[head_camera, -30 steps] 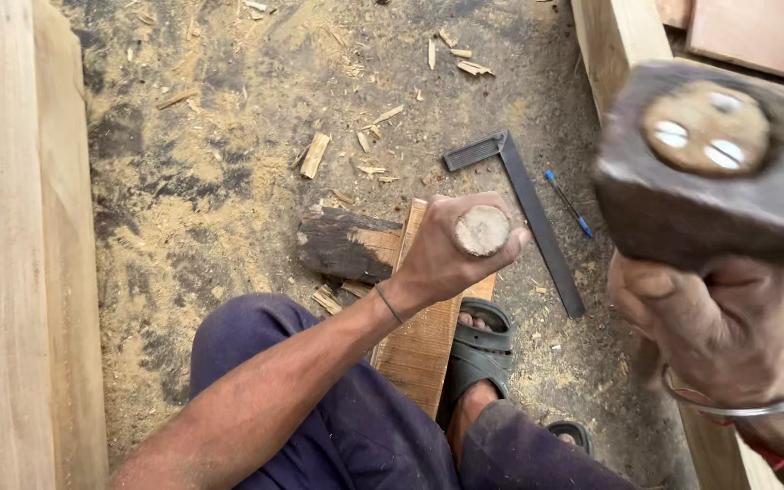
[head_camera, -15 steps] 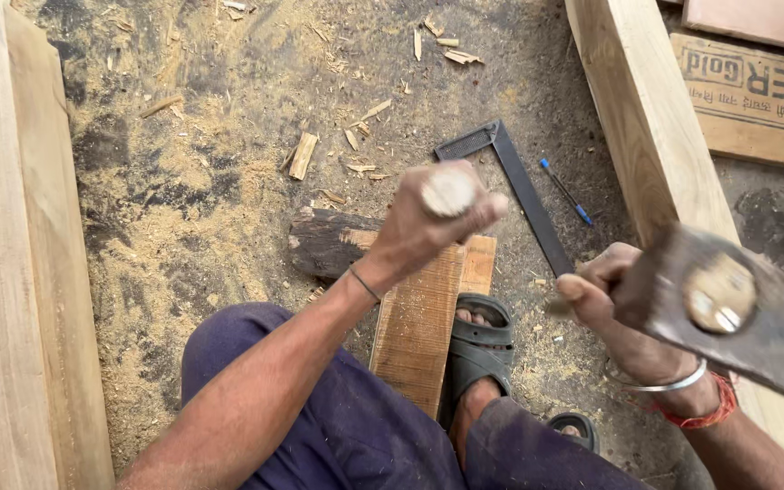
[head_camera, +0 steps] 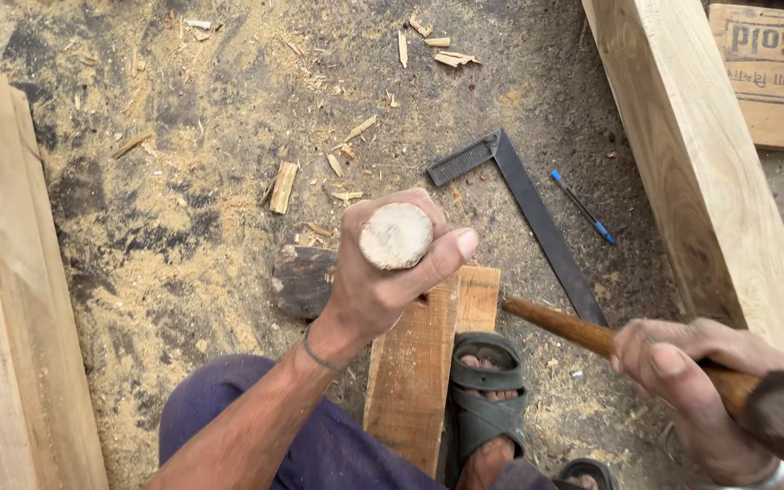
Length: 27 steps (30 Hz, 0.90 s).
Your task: The person sits on the floor and marks a line on a wooden beam using a try square and pencil, then holds a chisel against the wood and strikes it with a mallet to cut a rectangular mortise, repositioning the chisel repeatedly.
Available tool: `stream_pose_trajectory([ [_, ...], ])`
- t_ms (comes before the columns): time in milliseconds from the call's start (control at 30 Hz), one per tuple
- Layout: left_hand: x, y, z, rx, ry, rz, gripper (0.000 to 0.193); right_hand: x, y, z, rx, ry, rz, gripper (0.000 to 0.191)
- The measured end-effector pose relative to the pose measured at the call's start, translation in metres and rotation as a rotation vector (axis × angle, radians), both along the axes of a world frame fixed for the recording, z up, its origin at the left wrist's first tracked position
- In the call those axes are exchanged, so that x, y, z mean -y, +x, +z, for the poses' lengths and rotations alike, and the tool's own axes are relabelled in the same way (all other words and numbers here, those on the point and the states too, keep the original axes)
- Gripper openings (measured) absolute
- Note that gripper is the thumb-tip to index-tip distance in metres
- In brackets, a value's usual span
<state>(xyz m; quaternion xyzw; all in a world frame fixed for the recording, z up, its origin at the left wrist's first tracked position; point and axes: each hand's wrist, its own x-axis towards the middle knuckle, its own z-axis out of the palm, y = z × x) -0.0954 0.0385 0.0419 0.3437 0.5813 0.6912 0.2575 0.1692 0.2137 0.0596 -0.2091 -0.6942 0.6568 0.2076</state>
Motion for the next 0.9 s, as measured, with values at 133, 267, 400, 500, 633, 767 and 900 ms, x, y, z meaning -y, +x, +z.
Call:
stream_pose_trajectory([
  [133, 0.002, -0.008, 0.004, 0.098, 0.031, -0.014, 0.022, -0.008, 0.013, -0.008, -0.007, -0.076, -0.017, 0.034],
  [267, 0.009, -0.007, 0.010, 0.050, -0.008, -0.007, 0.024, -0.010, 0.026, -0.016, -0.036, -0.144, -0.066, 0.034],
  [400, 0.013, -0.004, 0.013, 0.057, 0.000, -0.009, 0.024, -0.005, 0.028, -0.017, -0.032, -0.115, -0.110, 0.036],
  [500, 0.016, -0.002, 0.015, 0.053, 0.013, 0.001, 0.024, -0.001, 0.022, -0.011, -0.047, -0.053, -0.065, 0.036],
  [633, 0.020, 0.000, 0.021, 0.067, 0.032, 0.004, 0.023, 0.003, 0.012, -0.001, -0.062, -0.040, -0.045, 0.034],
  [767, 0.019, -0.002, 0.027, 0.054, 0.007, -0.003, 0.023, 0.003, 0.009, 0.001, -0.023, -0.038, -0.061, 0.036],
  [900, 0.019, -0.002, 0.030, 0.025, -0.030, -0.016, 0.023, -0.001, 0.010, -0.005, -0.069, -0.061, -0.042, 0.035],
])
